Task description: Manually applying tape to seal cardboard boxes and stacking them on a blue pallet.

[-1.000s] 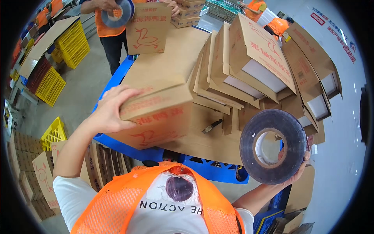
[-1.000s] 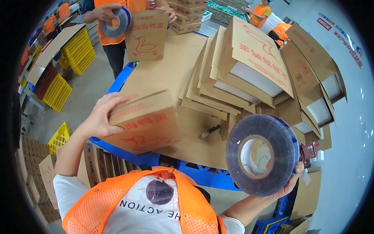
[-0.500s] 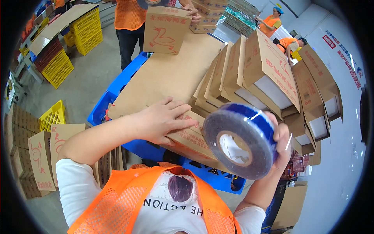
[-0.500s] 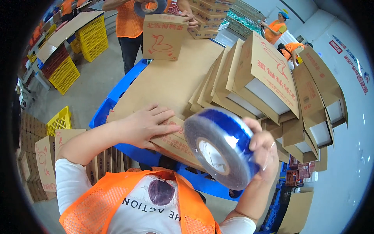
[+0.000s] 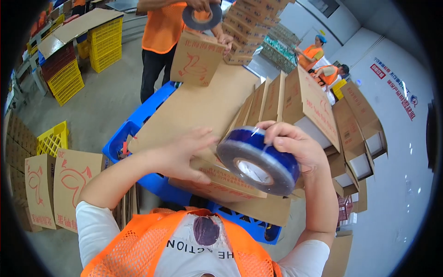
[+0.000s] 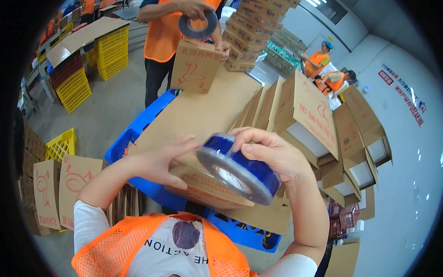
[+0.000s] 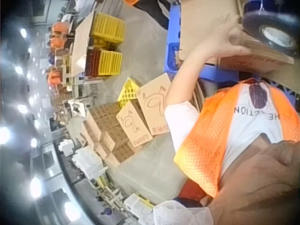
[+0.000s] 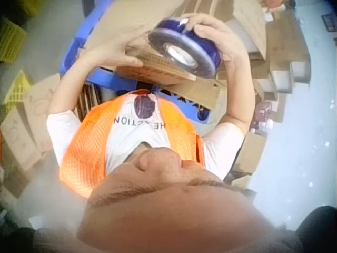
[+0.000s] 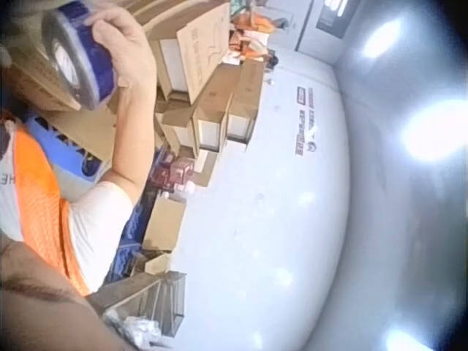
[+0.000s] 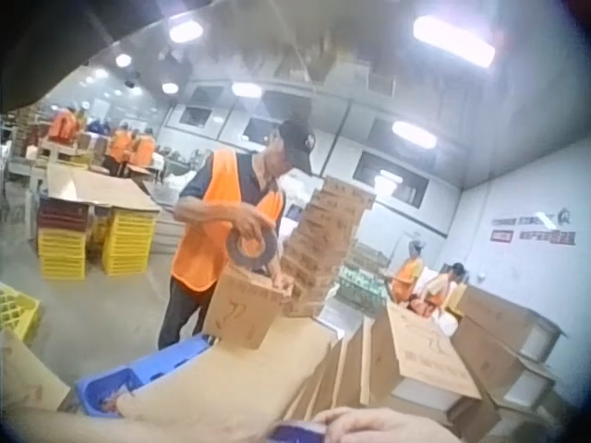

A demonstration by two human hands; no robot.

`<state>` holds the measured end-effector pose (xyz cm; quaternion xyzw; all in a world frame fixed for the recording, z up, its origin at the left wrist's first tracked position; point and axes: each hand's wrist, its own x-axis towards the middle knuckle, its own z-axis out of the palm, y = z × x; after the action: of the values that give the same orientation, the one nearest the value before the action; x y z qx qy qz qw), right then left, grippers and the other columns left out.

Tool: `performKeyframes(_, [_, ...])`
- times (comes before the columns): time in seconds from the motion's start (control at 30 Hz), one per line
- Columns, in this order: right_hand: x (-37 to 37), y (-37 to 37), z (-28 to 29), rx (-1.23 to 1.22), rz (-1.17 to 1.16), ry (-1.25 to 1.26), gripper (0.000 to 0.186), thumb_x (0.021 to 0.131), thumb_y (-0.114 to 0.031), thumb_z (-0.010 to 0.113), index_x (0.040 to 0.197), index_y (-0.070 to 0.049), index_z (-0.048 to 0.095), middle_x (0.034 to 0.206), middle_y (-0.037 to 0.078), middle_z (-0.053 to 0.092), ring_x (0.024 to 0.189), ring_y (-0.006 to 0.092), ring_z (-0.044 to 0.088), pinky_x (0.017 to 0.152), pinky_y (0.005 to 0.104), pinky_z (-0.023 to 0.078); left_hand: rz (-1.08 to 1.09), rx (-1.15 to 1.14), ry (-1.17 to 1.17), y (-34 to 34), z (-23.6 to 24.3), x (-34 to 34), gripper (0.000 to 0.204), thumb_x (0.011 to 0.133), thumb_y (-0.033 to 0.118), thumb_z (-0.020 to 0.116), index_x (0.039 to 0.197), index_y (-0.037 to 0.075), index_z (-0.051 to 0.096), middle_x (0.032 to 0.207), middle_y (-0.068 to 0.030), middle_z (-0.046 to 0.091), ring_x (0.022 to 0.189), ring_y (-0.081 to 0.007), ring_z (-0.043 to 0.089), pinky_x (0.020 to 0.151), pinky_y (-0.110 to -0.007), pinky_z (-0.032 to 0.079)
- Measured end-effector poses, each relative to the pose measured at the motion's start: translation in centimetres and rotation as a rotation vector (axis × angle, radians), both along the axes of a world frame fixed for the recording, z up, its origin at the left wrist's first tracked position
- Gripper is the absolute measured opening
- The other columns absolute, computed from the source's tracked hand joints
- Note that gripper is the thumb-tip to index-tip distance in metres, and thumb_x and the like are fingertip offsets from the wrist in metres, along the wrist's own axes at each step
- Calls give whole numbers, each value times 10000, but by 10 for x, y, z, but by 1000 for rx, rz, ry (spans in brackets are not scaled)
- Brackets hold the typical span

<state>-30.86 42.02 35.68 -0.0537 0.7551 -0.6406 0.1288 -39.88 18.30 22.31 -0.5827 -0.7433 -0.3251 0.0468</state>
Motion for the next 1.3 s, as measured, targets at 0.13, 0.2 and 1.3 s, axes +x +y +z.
performKeyframes(0.13, [-10, -11, 4, 24, 62, -124, 96, 822, -134, 593, 890, -69, 613, 1068, 33, 528, 979, 112, 493, 873, 247, 368, 56, 230, -205, -1, 77, 9, 590, 602, 405, 751, 985, 12, 536, 978, -162, 558, 924, -295, 534, 790, -359, 436])
performKeyframes(0.2, [-13, -19, 6, 47, 91, -177, 93, 832, -106, 577, 917, -75, 599, 974, -6, 562, 903, 85, 518, 819, 224, 401, 73, 306, -173, 8, 94, 19, 338, 677, 311, 706, 742, 9, 567, 721, -116, 592, 663, -254, 572, 603, -324, 446])
performKeyframes(1.3, [-11, -31, 23, 219, -105, -178, 843, 574, -382, 785, 1222, 0, 407, 1076, 99, 541, 985, 184, 534, 861, 301, 428, 131, 781, -1363, 16, -29, 11, 248, 891, 217, 433, 687, 78, 458, 653, 13, 427, 631, -90, 399, 621, -226, 345])
